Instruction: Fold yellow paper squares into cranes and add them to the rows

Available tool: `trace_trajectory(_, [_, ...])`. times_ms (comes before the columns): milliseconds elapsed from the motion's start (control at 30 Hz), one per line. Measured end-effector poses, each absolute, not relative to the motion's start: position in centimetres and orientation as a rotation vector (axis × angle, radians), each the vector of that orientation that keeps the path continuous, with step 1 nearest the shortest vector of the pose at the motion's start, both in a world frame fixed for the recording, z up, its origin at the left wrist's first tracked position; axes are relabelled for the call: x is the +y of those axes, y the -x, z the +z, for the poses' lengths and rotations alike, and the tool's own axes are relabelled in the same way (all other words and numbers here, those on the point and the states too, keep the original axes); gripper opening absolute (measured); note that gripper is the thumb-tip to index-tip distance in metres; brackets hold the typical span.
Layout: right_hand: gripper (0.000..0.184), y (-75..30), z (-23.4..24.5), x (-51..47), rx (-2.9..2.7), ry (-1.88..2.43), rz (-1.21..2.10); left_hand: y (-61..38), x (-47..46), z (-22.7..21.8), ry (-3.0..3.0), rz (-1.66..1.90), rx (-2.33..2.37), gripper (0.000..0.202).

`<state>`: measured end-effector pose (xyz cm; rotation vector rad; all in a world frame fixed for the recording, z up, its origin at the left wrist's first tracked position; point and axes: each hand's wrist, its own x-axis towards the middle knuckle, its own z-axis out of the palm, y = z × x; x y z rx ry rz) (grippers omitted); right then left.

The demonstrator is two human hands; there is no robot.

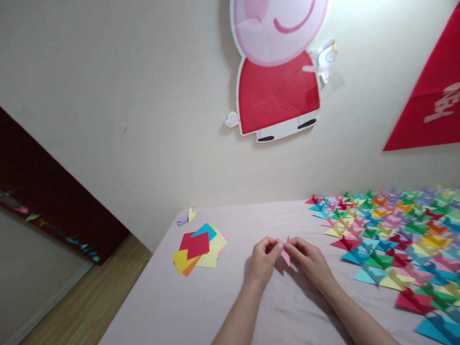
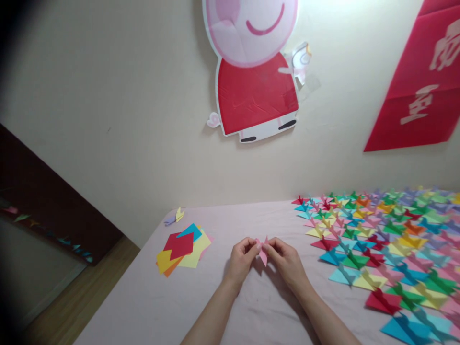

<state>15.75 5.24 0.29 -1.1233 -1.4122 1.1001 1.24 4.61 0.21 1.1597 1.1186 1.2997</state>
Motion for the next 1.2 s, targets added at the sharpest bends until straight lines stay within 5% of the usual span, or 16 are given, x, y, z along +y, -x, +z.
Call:
trace_trajectory(367, [0.01, -15.83, 0.18, 5.09, -1.579, 0.892, 0.817, -0.69, 4.76, 0.48, -1.032, 1.357, 1.138, 0.045])
trace_trajectory(800, [0.009, -15.48, 0.65, 4.91, -1.591, 0.978, 0.86, -0.65, 4.59, 0.97, -1.043, 1.318, 1.144, 0.04])
trace_trajectory(1200, [0.038, -15.55, 0.51, 5.09, -1.345, 1.055, 1.165, -0.45, 4.74, 0.51, -1.092, 1.249, 1.13, 0.037])
